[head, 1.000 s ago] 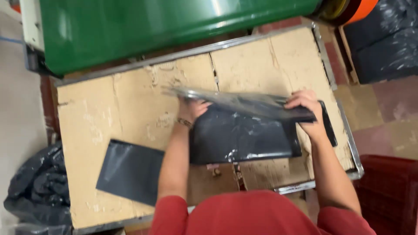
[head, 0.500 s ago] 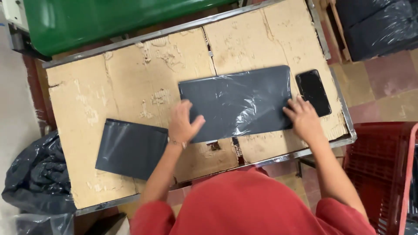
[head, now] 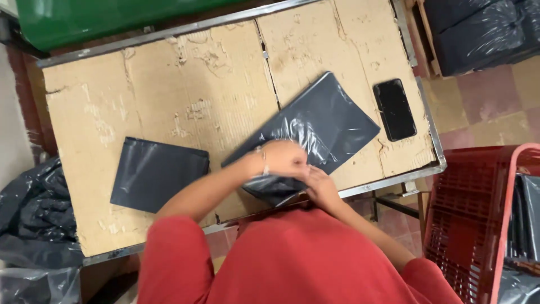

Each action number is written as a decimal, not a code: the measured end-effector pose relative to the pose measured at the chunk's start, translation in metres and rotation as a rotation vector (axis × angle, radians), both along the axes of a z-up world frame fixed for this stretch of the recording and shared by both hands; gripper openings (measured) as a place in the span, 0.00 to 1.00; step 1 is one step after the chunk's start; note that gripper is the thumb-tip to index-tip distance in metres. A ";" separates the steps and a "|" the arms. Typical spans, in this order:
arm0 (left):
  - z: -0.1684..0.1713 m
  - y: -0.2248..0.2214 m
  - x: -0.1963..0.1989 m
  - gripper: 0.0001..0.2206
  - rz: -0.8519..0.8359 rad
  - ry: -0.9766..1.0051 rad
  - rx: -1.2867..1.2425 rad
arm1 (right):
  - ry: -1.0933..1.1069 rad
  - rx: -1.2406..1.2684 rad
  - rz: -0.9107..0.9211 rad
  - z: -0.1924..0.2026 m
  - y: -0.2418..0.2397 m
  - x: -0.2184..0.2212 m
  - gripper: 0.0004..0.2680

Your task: Folding plastic bags coming off a conveyor belt and placing them into a storage crate

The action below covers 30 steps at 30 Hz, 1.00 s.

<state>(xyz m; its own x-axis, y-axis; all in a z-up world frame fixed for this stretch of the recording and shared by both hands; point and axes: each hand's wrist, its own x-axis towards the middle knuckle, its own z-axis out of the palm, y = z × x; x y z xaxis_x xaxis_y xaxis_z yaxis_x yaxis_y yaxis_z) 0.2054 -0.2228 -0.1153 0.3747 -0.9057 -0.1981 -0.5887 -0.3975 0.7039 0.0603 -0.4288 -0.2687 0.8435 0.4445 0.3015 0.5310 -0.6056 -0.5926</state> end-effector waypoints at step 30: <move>0.000 0.107 -0.100 0.11 0.863 -1.078 -0.510 | 0.765 0.888 -0.594 0.057 0.037 0.055 0.08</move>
<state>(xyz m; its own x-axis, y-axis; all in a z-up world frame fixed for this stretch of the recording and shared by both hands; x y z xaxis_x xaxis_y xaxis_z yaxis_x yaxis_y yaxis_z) 0.1049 -0.1155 -0.1158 0.5795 -0.2142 0.7863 -0.6223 -0.7393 0.2573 0.1151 -0.3913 -0.2122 0.9274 -0.1520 -0.3417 -0.3257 0.1210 -0.9377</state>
